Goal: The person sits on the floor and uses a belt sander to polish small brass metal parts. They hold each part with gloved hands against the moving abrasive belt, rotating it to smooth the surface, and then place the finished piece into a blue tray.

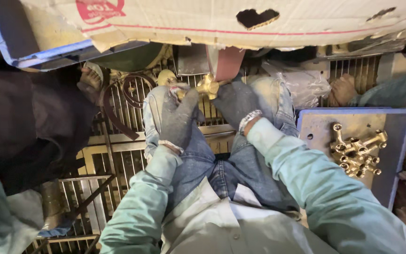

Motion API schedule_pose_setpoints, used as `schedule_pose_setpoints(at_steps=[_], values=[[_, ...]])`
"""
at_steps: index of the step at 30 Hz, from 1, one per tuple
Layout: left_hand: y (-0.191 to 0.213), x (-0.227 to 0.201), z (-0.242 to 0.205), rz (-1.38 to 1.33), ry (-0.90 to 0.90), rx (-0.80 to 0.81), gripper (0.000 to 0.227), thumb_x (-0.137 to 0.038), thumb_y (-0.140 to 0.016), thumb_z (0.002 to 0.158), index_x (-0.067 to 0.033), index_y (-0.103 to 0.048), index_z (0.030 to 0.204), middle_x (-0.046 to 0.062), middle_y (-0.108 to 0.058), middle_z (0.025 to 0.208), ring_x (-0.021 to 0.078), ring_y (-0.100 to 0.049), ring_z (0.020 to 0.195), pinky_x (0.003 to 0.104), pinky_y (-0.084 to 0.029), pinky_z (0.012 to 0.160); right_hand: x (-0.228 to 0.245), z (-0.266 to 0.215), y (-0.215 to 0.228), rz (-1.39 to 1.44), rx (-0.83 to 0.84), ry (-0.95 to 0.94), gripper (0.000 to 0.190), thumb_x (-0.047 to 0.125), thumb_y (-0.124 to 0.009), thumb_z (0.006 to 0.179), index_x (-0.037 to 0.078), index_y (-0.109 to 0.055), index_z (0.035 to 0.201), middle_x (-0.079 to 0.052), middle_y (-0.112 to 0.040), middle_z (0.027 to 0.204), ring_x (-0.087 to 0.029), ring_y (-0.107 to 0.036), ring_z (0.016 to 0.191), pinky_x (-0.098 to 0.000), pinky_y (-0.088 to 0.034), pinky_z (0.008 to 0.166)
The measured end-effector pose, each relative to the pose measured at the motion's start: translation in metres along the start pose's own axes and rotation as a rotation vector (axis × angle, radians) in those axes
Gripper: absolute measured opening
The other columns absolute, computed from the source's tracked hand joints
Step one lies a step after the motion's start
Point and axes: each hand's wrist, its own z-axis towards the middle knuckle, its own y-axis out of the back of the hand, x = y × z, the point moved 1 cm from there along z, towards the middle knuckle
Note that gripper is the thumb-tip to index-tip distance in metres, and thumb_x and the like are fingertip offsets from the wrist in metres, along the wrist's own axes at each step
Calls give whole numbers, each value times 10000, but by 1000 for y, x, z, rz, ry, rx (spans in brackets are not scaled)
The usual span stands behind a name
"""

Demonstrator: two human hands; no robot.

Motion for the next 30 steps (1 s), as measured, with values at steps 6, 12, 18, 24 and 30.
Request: schedule_pose_setpoints(at_steps=[6,12,18,24,30], values=[[-37,6,2,25,-322,-104,257,-87,-727,951,-74,-524,1109,35,-669,904,87,-621,734,232,-494,605,5,22,-10,486,-107,-320,302,331,-764,816,62,-762,955,-195,-726,915,-366,-700,882,-457,-562,783],[-46,-7,-31,175,-193,-248,243,-144,-784,941,-20,-610,1055,82,-727,876,117,-665,682,229,-510,548,15,7,8,615,-212,-23,248,279,-665,898,88,-742,1036,-135,-754,977,-294,-731,900,-394,-570,767],[7,-32,-63,-110,-69,256,378,-298,-680,1036,-17,-569,1263,16,-518,839,113,-514,712,264,-469,642,-19,-79,68,1566,-133,-228,307,277,-616,986,26,-634,1162,-73,-692,927,-203,-669,797,-345,-549,692],[-27,35,28,-239,350,-86,404,-429,-565,916,-61,-573,1082,56,-573,720,161,-529,545,379,-551,544,-55,-86,58,1528,-242,-465,265,244,-585,1025,16,-626,1153,-55,-695,890,-128,-665,705,-264,-552,641],[-15,72,78,923,-93,136,458,-99,-881,716,-37,-523,994,10,-647,705,96,-600,606,335,-547,561,-50,-70,41,1436,-361,-492,190,182,-617,1033,3,-635,1094,-48,-687,868,-116,-655,710,-265,-557,641]])
